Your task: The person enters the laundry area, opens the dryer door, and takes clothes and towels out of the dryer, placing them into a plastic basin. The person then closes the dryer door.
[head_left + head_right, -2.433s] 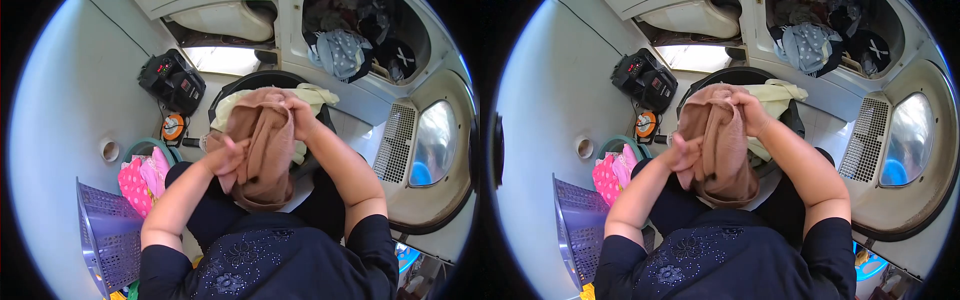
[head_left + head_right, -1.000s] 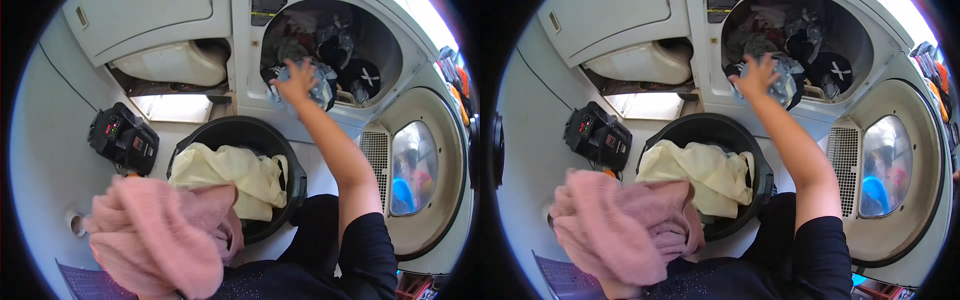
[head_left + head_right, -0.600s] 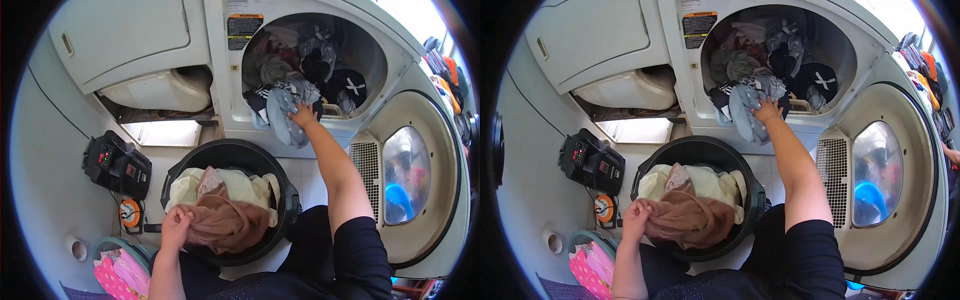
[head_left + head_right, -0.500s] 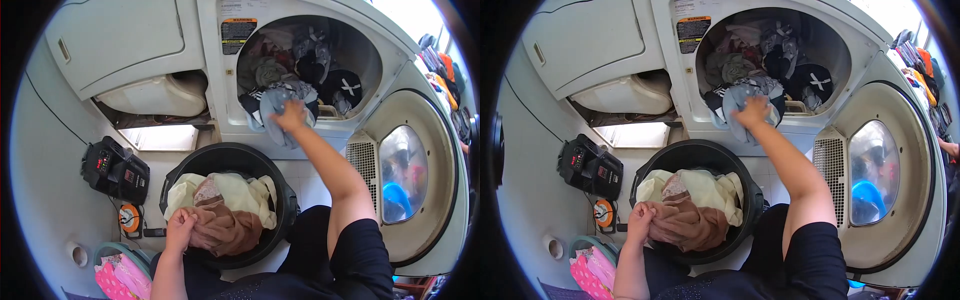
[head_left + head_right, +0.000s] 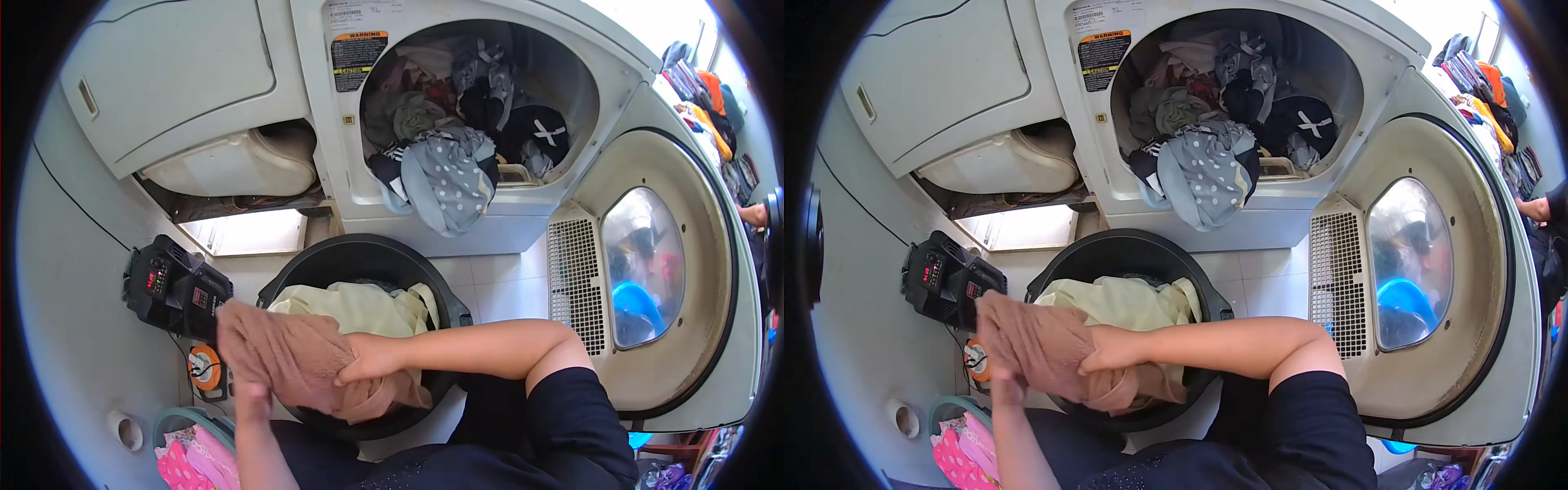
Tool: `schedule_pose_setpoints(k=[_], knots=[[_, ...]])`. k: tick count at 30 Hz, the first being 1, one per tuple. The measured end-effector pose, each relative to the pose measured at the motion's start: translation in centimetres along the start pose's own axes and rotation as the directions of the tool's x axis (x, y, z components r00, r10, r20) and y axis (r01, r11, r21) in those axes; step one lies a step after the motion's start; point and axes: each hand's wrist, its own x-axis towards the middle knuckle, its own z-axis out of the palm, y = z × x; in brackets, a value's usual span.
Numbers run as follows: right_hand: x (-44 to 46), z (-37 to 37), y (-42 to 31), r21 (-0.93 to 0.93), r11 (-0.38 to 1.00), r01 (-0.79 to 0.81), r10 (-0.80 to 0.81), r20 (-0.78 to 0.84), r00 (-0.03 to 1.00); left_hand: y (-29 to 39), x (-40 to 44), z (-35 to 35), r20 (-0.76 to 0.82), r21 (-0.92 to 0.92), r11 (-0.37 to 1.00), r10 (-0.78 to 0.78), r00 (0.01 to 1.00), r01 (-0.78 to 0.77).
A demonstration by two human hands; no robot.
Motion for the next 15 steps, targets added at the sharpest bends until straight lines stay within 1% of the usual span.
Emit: schedule_pose_setpoints(k=[1,2,3,4,5,6,7,8,9,10,11,12,15], knots=[[-0.3,0.0,-1.0,0.022,1.0,0.015,-0.014,-0.065,0.998,-0.7,-0.7,-0.4,0.13,0.205,0.971,-0.153,0.98,0.125],[-0.6,-0.3,-1.9,-0.008,0.995,0.096,-0.096,-0.123,0.988,-0.6,-0.7,0.0,0.128,0.206,0.971,-0.151,0.98,0.123],[-0.8,-0.6,-2.5,-0.042,0.983,0.177,-0.182,-0.177,0.967,-0.7,-0.7,0.8,0.047,0.07,0.969,-0.241,0.969,0.238],[-0.8,-1.0,-2.4,-0.043,0.982,0.182,-0.187,-0.175,0.967,-0.8,-0.6,1.8,-0.021,-0.074,0.939,-0.337,0.941,0.335],[-0.5,-1.6,-1.8,0.095,0.975,0.203,-0.154,-0.375,0.914,-0.9,-0.5,2.6,-0.073,-0.222,0.885,-0.434,0.898,0.409],[-0.4,-2.3,-1.3,0.224,0.943,0.245,-0.084,-0.552,0.83,-1.0,-0.4,2.9,-0.109,-0.373,0.805,-0.532,0.84,0.461],[-0.7,-3.5,-0.9,0.368,0.916,0.158,0.001,-0.398,0.917,-1.0,-0.5,2.9,-0.112,-0.374,0.807,-0.529,0.841,0.458],[-1.0,-4.3,-0.4,0.491,0.87,0.049,0.072,-0.225,0.972,-1.1,-0.5,2.8,-0.093,-0.28,0.802,-0.57,0.816,0.528],[-1.3,-4.0,0.3,0.492,0.869,0.049,0.071,-0.223,0.972,-1.1,-0.5,2.8,-0.079,-0.182,0.786,-0.61,0.788,0.59],[-1.6,-3.2,0.9,0.445,0.889,-0.108,0.139,-0.036,0.99,-1.1,-0.4,2.8,-0.072,-0.085,0.762,-0.647,0.759,0.642],[-2.2,-2.3,1.1,0.369,0.893,-0.259,0.219,0.148,0.964,-1.5,-0.7,2.4,-0.071,0.009,0.725,-0.686,0.724,0.688],[-2.7,-1.7,1.9,0.369,0.89,-0.267,0.225,0.153,0.962,-1.8,-1.0,2.1,-0.074,0.103,0.678,-0.725,0.685,0.728],[-4.9,-1.2,5.0,0.023,0.955,-0.296,0.294,0.073,0.953,-2.5,-1.0,1.7,-0.103,0.383,0.504,-0.81,0.578,0.774]])
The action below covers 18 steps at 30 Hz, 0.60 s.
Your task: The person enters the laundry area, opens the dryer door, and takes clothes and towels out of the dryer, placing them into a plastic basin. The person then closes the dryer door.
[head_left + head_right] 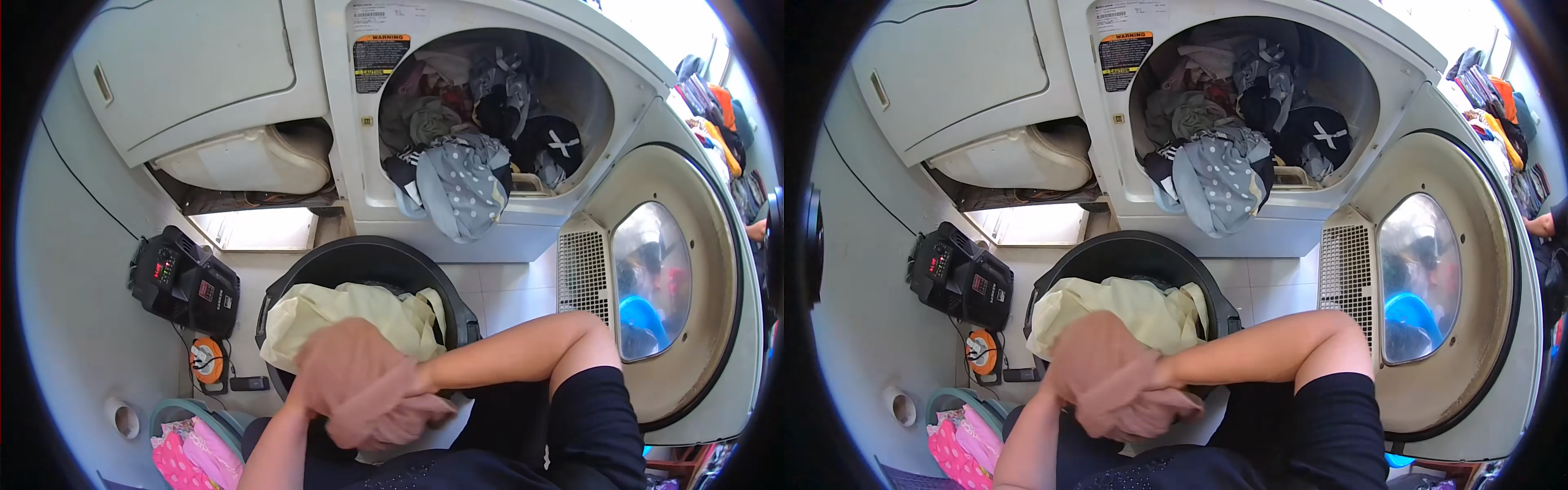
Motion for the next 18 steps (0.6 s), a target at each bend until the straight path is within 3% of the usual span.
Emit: schedule_pose_setpoints(k=[3,4,5,6,9,11,12,13,15,16,17,18], knots=[[-1.6,-0.7,2.6,-0.338,0.94,-0.058,0.023,-0.107,0.994,-0.1,0.7,-0.6,-0.018,0.307,0.942,-0.14,0.99,0.139],[-1.5,-0.4,1.6,-0.339,0.939,-0.061,0.026,-0.109,0.994,-0.2,0.9,-0.7,-0.028,0.402,0.897,-0.188,0.982,0.184],[-2.0,-0.7,0.4,-0.264,0.964,0.026,-0.088,-0.226,0.97,-0.4,1.2,-0.6,-0.04,0.491,0.842,-0.235,0.971,0.224],[-4.9,-7.3,-3.7,-0.201,0.972,0.123,-0.188,-0.347,0.919,-0.5,1.6,-0.6,-0.055,0.574,0.777,-0.278,0.959,0.259],[-6.7,-19.2,-14.8,-0.09,0.892,0.442,-0.378,-0.684,0.624,-0.2,1.2,-0.1,-0.05,0.666,0.733,-0.14,0.989,0.137],[-14.5,-30.9,-20.0,-0.084,0.765,0.639,-0.385,-0.854,0.349,-0.3,0.7,0.0,-0.039,0.753,0.657,-0.009,0.999,0.035],[-14.0,-29.8,-20.4,-0.108,0.682,0.723,-0.355,-0.914,0.198,-0.5,0.7,-0.1,-0.039,0.751,0.659,-0.013,0.999,0.038],[-15.1,-29.3,-21.9,0.007,0.387,0.922,-0.181,-0.98,0.083,-0.7,0.9,-0.2,-0.028,0.753,0.658,-0.006,1.0,0.025],[-14.7,-35.0,-19.6,-0.273,0.299,0.914,-0.209,-0.954,-0.216,-0.8,1.1,-0.6,-0.009,0.762,0.648,0.008,1.0,0.002],[-13.8,-37.3,-17.0,-0.234,0.493,0.838,-0.216,-0.966,-0.142,-1.0,1.2,-0.7,0.0,0.764,0.646,0.013,1.0,-0.009],[-11.5,-37.6,-15.0,-0.324,0.758,0.566,-0.213,-0.943,-0.254,-1.1,1.2,-0.7,0.001,0.761,0.648,0.01,1.0,-0.008],[-8.9,-36.8,-13.1,-0.339,0.917,0.21,-0.251,-0.901,-0.354,-1.1,1.3,-0.7,0.011,0.773,0.634,0.015,1.0,-0.018]])
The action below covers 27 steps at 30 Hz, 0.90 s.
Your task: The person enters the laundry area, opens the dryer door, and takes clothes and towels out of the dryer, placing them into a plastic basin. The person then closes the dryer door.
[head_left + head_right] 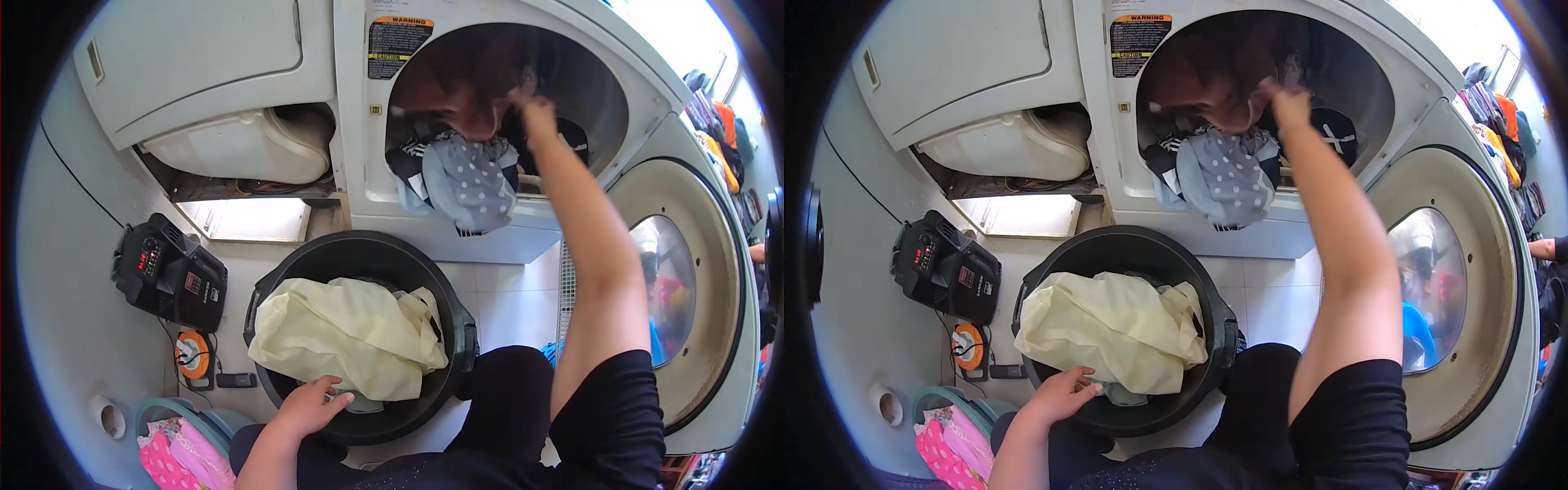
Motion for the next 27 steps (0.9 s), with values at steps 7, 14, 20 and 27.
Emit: schedule_pose_setpoints(k=[7,14,20,27], knots=[[-10.4,3.8,7.7,-0.686,0.529,0.5,-0.008,0.586,0.811,1.1,-0.2,0.2,0.076,0.081,0.997,0.01,0.997,-0.017],[1.4,8.2,3.1,-0.646,0.742,0.181,-0.101,0.159,0.982,0.8,0.8,0.2,0.125,0.096,0.993,0.057,0.99,-0.069],[9.8,13.9,-0.4,-0.124,0.992,-0.04,-0.028,-0.503,0.864,0.6,1.9,-1.1,0.131,0.104,0.993,0.045,0.99,-0.059],[-3.9,20.2,13.6,-0.292,0.548,0.784,-0.18,0.874,0.451,2.2,2.6,-1.4,0.16,0.044,0.988,0.139,0.977,-0.148]])
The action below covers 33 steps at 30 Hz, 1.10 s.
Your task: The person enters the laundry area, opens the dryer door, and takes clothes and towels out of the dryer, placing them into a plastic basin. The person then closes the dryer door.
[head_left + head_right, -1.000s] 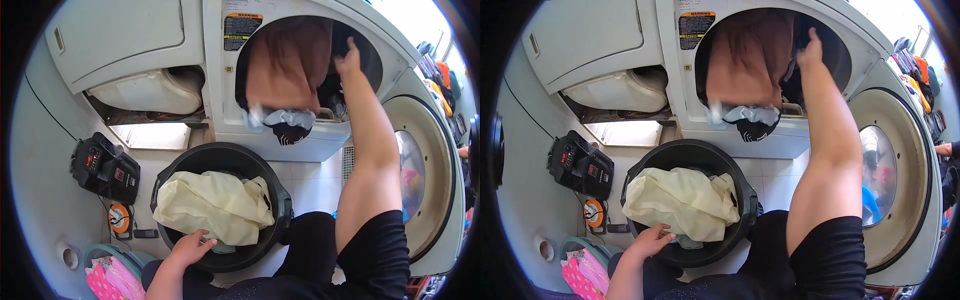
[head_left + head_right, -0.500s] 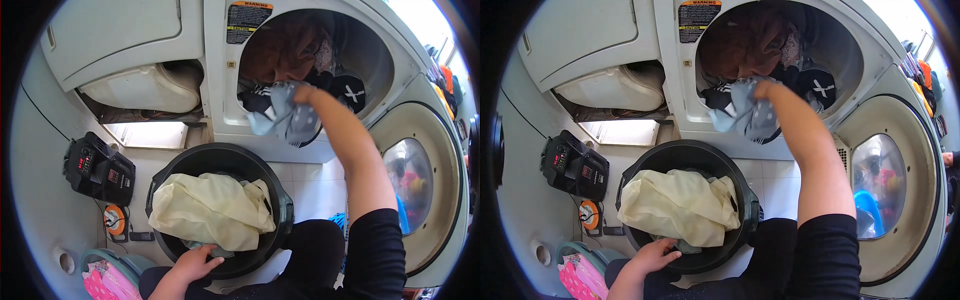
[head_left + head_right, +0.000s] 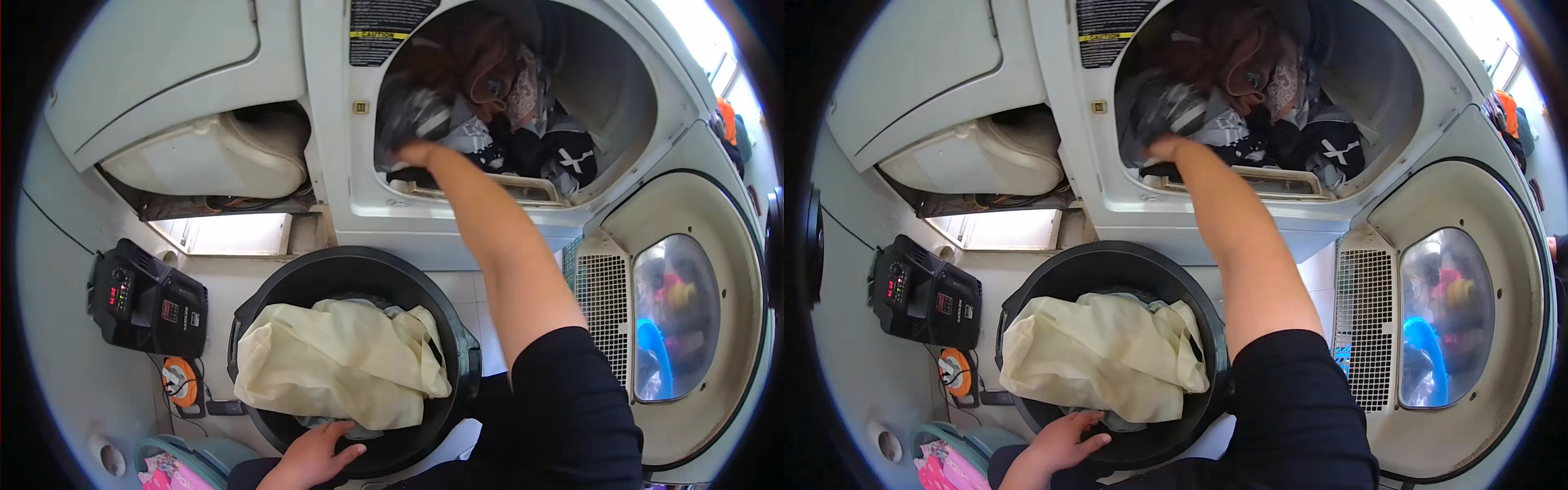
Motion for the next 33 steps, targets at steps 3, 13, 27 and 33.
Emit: schedule_pose_setpoints(k=[3,13,27,33], knots=[[-1.6,-3.7,-1.4,0.393,0.908,-0.149,0.191,-0.071,0.979,0.2,0.3,-0.5,0.018,-0.007,1.0,-0.007,1.0,0.007],[-13.8,-13.5,12.6,0.626,0.231,-0.745,0.952,-0.304,0.04,-0.7,1.4,0.2,0.009,0.03,0.997,-0.068,0.998,0.068],[-10.0,-3.5,-5.8,0.346,0.819,-0.458,0.478,0.03,0.878,-2.6,1.8,2.1,-0.011,0.079,0.995,-0.06,0.998,0.061],[-3.5,-1.7,-2.7,0.155,0.875,-0.458,0.481,-0.383,0.789,-2.9,1.1,2.4,0.0,0.085,0.993,-0.082,0.997,0.082]])
